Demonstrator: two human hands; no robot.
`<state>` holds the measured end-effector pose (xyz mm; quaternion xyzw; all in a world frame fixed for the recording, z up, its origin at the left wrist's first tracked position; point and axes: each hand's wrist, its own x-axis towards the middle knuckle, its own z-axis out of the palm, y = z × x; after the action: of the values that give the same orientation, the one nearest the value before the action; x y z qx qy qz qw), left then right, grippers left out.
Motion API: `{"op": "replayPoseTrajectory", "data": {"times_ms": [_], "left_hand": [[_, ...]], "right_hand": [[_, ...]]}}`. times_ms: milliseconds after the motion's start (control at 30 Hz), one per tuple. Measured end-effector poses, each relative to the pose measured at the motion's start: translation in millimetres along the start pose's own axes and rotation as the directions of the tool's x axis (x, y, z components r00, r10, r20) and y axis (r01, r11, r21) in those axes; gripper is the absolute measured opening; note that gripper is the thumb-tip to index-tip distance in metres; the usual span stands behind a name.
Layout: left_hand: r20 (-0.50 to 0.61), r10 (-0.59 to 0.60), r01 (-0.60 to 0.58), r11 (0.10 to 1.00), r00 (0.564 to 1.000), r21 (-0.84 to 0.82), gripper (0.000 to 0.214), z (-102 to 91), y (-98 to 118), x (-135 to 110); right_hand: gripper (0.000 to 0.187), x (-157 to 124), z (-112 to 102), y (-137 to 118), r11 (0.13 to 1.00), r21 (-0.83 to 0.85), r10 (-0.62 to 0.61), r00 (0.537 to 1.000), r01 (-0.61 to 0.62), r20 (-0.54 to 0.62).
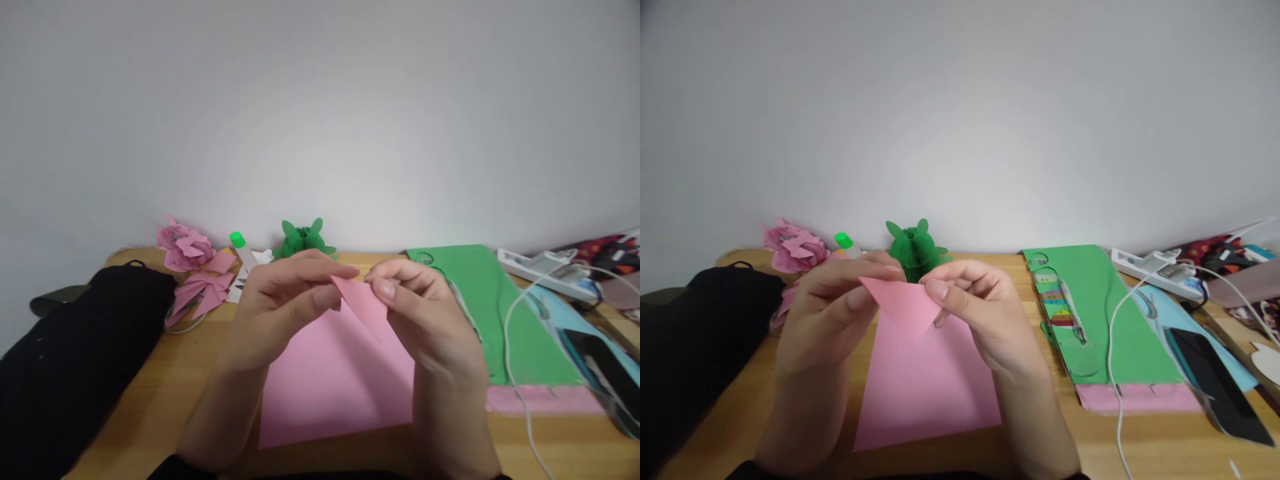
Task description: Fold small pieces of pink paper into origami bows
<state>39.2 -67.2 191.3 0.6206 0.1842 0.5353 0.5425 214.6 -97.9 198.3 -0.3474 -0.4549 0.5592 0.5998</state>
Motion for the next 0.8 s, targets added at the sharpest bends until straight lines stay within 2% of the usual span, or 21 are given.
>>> {"op": "replayPoseTrajectory", "data": {"times_ms": [167, 333, 400, 533, 667, 733, 800], "left_hand": [[-0.005, 0.006, -0.006, 0.999, 1.000, 0.034, 0.015, -1.1, -0.2, -3.2], [-0.144, 0.130, -0.091, 0.963, 0.981, 0.254, 0.015, 5.0, 1.9, -6.8], [-0.154, 0.157, -0.105, 0.948, 0.976, 0.301, 0.016, 7.4, 2.5, -7.5], [-0.139, 0.076, -0.031, 0.953, 0.987, 0.300, 0.023, 9.5, 1.7, -8.9], [-0.136, -0.020, 0.052, 0.969, 0.990, 0.241, 0.029, 11.5, -0.2, -9.0], [-0.114, -0.040, 0.062, 0.977, 0.993, 0.205, 0.026, 12.7, -0.9, -7.8], [-0.113, -0.040, 0.061, 0.980, 0.993, 0.190, 0.017, 13.6, -1.3, -6.0]], "right_hand": [[0.014, -0.3, -0.5, 0.3, 0.999, -0.050, -0.007, 0.999, 0.004, -0.050], [0.009, -2.3, -0.7, 2.0, 0.997, -0.061, -0.046, 0.992, 0.039, -0.118], [0.004, -3.8, -0.3, 2.5, 0.992, -0.090, -0.098, 0.985, 0.086, -0.142], [0.006, -8.7, 0.7, 4.9, 0.961, -0.222, -0.208, 0.962, 0.167, -0.179], [0.006, -15.5, 3.4, 8.2, 0.861, -0.459, -0.350, 0.911, 0.220, -0.219], [0.007, -17.7, 5.3, 7.4, 0.803, -0.540, -0.397, 0.902, 0.252, -0.170], [0.005, -17.9, 6.9, 4.4, 0.760, -0.576, -0.410, 0.910, 0.302, -0.064]]}}
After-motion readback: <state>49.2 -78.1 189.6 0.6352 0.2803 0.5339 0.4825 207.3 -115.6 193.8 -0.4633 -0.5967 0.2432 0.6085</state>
